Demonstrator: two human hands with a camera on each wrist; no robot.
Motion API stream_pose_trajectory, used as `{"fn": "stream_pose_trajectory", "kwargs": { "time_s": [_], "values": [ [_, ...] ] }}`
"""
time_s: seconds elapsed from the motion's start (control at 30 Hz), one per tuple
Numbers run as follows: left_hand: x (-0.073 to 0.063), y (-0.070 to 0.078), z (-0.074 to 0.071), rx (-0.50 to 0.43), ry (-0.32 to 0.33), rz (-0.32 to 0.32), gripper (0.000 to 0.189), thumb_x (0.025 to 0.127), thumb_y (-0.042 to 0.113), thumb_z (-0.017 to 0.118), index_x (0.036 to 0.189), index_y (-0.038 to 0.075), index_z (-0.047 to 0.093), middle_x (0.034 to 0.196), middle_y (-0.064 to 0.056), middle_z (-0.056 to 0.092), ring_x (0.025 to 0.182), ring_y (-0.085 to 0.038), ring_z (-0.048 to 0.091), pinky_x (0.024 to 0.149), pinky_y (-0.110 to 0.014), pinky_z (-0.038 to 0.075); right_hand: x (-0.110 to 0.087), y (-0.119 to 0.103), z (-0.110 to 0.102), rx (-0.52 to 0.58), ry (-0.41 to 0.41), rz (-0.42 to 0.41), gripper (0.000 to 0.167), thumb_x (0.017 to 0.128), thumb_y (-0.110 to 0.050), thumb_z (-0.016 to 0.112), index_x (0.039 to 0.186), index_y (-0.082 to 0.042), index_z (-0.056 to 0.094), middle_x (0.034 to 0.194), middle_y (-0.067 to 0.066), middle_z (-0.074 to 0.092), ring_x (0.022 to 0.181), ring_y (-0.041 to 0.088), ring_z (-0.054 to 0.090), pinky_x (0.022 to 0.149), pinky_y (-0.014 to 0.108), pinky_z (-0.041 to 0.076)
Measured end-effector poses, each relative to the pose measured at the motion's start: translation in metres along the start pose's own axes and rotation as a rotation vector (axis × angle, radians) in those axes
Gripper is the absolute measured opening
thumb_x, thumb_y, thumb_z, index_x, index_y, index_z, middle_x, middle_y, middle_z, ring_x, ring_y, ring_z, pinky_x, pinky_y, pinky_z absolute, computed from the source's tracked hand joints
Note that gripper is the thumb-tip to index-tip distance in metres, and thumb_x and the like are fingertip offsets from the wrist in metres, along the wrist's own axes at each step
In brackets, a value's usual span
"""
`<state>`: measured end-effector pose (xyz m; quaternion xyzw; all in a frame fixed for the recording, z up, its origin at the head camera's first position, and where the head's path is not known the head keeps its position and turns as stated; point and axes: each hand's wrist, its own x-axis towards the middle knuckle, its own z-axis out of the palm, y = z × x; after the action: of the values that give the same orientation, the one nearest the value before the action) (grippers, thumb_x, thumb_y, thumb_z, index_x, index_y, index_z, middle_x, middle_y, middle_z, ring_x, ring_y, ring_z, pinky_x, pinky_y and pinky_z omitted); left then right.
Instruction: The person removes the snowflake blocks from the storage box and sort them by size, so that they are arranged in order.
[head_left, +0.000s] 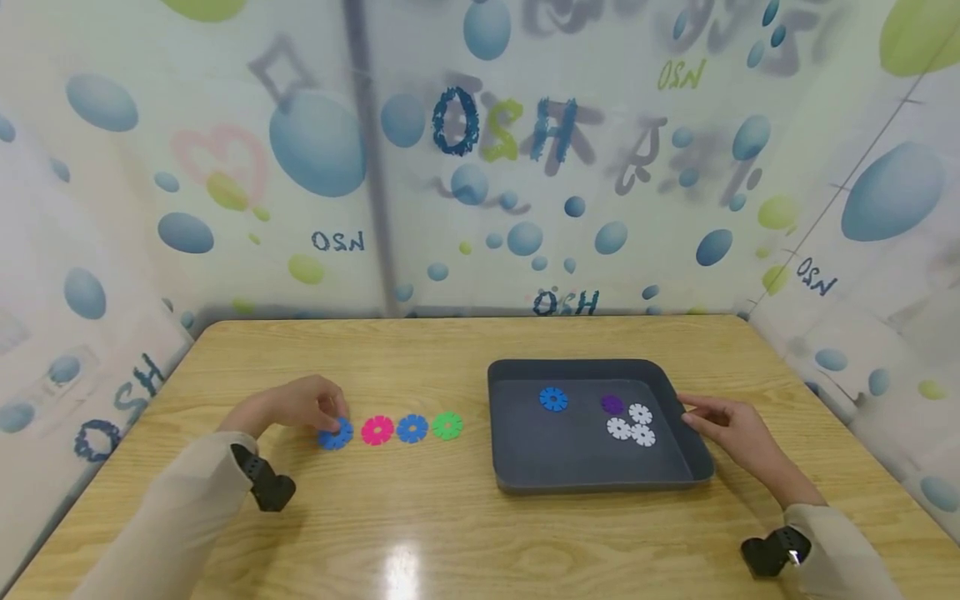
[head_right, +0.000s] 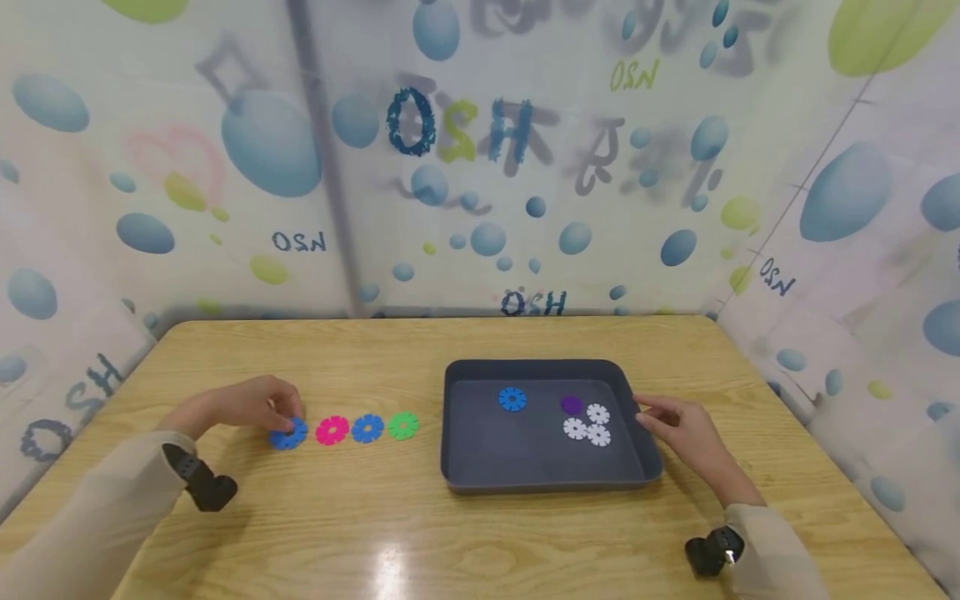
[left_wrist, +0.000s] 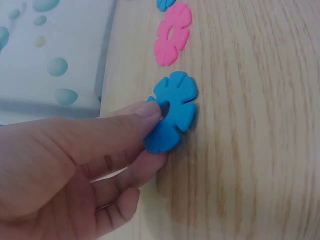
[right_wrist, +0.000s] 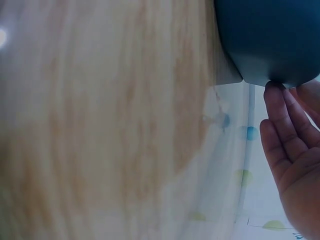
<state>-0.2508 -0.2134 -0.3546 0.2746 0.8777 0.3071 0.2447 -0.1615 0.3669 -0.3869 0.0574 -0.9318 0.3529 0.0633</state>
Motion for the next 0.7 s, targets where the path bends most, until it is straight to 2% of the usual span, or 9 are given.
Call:
{"fn": "stream_pose_trajectory", "kwargs": {
  "time_s": [0.13,0.23,0.5,0.7],
  "values": [
    [0.0037,-0.0019,0.0028,0.031,0.043,0.022,0.007,0.081,0.003,0.067,0.086,0.001,0.062,0.084,-0.003,0.058,0.079,-0.018,0.052,0.068,-0.033,0.044,0.0002,0.0,0.0003,-0.004,0.015,-0.012,0.039,0.088,-0.018,0.062,0.119,0.005,0.057,0.092,0.016,0.066,0.072,0.004,0.059,0.058,0.023,0.047],
    [0.007,-0.0018,0.0036,0.061,0.06,0.009,0.008,0.08,0.004,0.068,0.085,0.003,0.062,0.084,-0.003,0.058,0.079,-0.019,0.053,0.068,-0.034,0.045,0.0003,0.0012,0.0004,-0.007,0.02,-0.025,0.037,0.088,-0.016,0.062,0.119,0.005,0.058,0.091,0.015,0.066,0.072,0.004,0.058,0.058,0.023,0.047],
    [0.0097,-0.0011,0.0046,0.104,0.073,-0.025,0.01,0.078,0.006,0.071,0.084,0.006,0.063,0.081,-0.003,0.058,0.077,-0.018,0.053,0.066,-0.033,0.045,0.0009,0.0045,-0.0002,0.001,0.02,-0.028,0.038,0.088,-0.017,0.061,0.12,0.004,0.057,0.091,0.015,0.066,0.072,0.004,0.059,0.058,0.023,0.047],
    [0.0091,0.0002,0.0052,0.093,0.075,-0.019,0.011,0.078,0.004,0.07,0.083,0.005,0.061,0.08,-0.003,0.058,0.075,-0.017,0.053,0.065,-0.032,0.045,0.0009,0.0057,0.0002,-0.015,0.026,-0.037,0.037,0.088,-0.017,0.062,0.119,0.004,0.058,0.089,0.013,0.066,0.071,0.003,0.058,0.057,0.023,0.047]
  ]
}}
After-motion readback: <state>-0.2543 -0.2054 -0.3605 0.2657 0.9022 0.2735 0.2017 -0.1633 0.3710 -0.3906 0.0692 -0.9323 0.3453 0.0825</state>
